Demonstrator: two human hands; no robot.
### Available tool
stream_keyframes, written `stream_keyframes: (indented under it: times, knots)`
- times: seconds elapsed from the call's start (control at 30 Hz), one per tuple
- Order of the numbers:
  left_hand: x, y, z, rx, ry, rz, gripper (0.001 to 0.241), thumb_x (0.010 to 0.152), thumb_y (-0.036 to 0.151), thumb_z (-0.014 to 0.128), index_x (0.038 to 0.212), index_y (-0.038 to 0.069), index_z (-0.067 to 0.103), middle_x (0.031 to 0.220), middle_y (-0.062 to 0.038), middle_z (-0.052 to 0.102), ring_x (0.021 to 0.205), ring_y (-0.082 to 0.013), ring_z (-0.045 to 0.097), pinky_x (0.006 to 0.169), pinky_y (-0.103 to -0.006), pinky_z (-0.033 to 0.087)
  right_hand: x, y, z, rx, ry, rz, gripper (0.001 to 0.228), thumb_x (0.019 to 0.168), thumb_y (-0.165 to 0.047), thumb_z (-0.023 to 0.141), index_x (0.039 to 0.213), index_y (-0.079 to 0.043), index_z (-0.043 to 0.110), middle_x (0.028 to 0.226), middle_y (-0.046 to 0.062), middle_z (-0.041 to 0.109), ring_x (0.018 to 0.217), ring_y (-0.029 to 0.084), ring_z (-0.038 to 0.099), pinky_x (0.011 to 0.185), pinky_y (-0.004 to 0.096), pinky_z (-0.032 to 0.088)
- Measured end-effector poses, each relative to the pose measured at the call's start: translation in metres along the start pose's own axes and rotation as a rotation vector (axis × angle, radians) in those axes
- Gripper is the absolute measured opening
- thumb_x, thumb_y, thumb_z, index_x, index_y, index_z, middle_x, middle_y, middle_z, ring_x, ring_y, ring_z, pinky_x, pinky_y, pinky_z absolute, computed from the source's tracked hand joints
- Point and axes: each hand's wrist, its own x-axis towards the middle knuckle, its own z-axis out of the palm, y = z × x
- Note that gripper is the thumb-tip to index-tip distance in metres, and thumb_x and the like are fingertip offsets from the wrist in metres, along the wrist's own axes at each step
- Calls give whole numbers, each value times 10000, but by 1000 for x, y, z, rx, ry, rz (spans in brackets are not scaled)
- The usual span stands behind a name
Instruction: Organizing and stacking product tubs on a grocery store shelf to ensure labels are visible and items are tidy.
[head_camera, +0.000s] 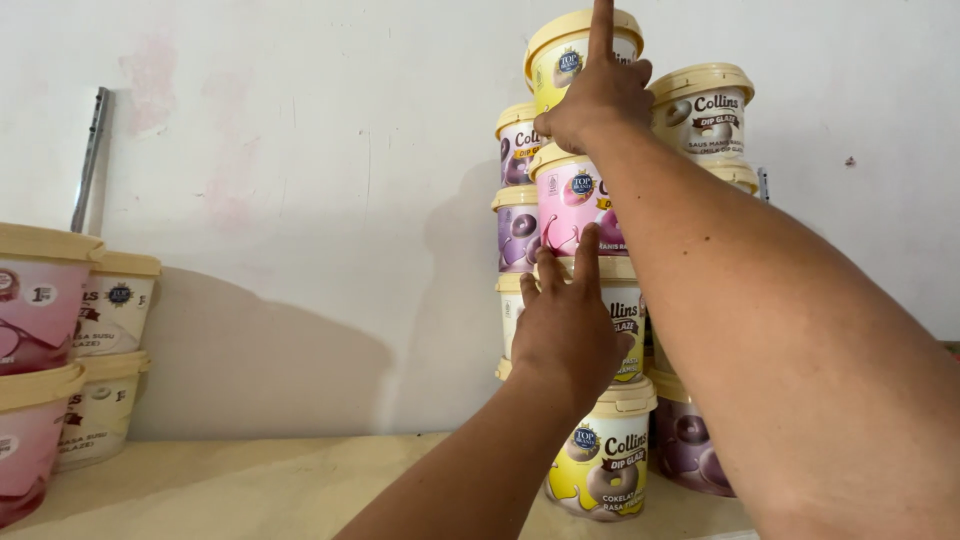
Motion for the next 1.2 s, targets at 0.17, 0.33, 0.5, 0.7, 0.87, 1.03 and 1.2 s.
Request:
stream_keyframes:
  times: [0.17, 0.33, 0.5, 0.7, 0.87, 1.03, 1.2]
  knots:
    - [-1, 0, -5, -31, -35, -28, 1159, 823, 283, 844, 1657, 178, 46, 1591, -352, 169, 1394, -563, 313, 974, -568, 516, 11, -8, 1, 21, 59, -78, 1185, 708, -220, 915, 1555, -351, 97, 1262, 237, 415, 1057, 426, 557, 781, 533, 567]
    - [-3, -12, -5, 5, 60, 89, 1169, 771, 277, 864, 1633, 83, 98, 1538, -439, 218, 1381, -584, 339, 1100, -560, 373, 24, -24, 6, 106, 149, -144, 851, 643, -349, 957, 1291, 11, 539, 1213, 248, 498, 939, 386, 655, 708, 458, 622]
    - [-17, -24, -24, 4, -22, -69, 1145, 823, 525, 779, 1650, 118, 100, 1611, -322, 184, 1435, -519, 268, 1075, -618, 341, -12, -55, 0, 231, 111, -210, 975, 603, -287, 982, 1390, -103, 436, 1160, 203, 530, 846, 370, 709, 658, 427, 649]
    - [-35, -61, -55, 143, -131, -205, 1088, 926, 468, 747, 1618, -13, 60, 1625, -347, 138, 1497, -502, 192, 1149, -620, 305, -58, -82, 13, 392, -40, -268, 1402, 647, -132, 957, 1581, -393, -55, 1361, 243, 473, 1078, 372, 654, 871, 485, 619]
    - [-45, -114, -66, 180, -13, -280, 1108, 876, 452, 793, 1566, -95, 121, 1572, -337, 246, 1434, -467, 313, 1116, -551, 364, -107, -100, 17, 437, -125, -290, 1350, 657, -144, 898, 1588, -291, -69, 1579, 173, 393, 1258, 429, 479, 941, 535, 559]
    - [-63, -148, -102, 162, 48, -329, 1201, 860, 472, 801, 1555, -159, 52, 1566, -334, 270, 1415, -417, 383, 1090, -468, 436, -158, -111, 14, 520, -278, -158, 1335, 690, -137, 885, 1597, -337, -75, 1458, 249, 383, 1189, 388, 552, 920, 503, 565]
    - [-90, -149, -141, 43, -47, -414, 1043, 890, 327, 726, 1634, -15, 80, 1587, -248, 347, 1468, -403, 410, 1182, -498, 415, -205, -114, 6, 758, -375, -44, 1198, 741, -149, 874, 1644, -294, 100, 1292, 332, 457, 1261, 508, 579, 1015, 549, 519]
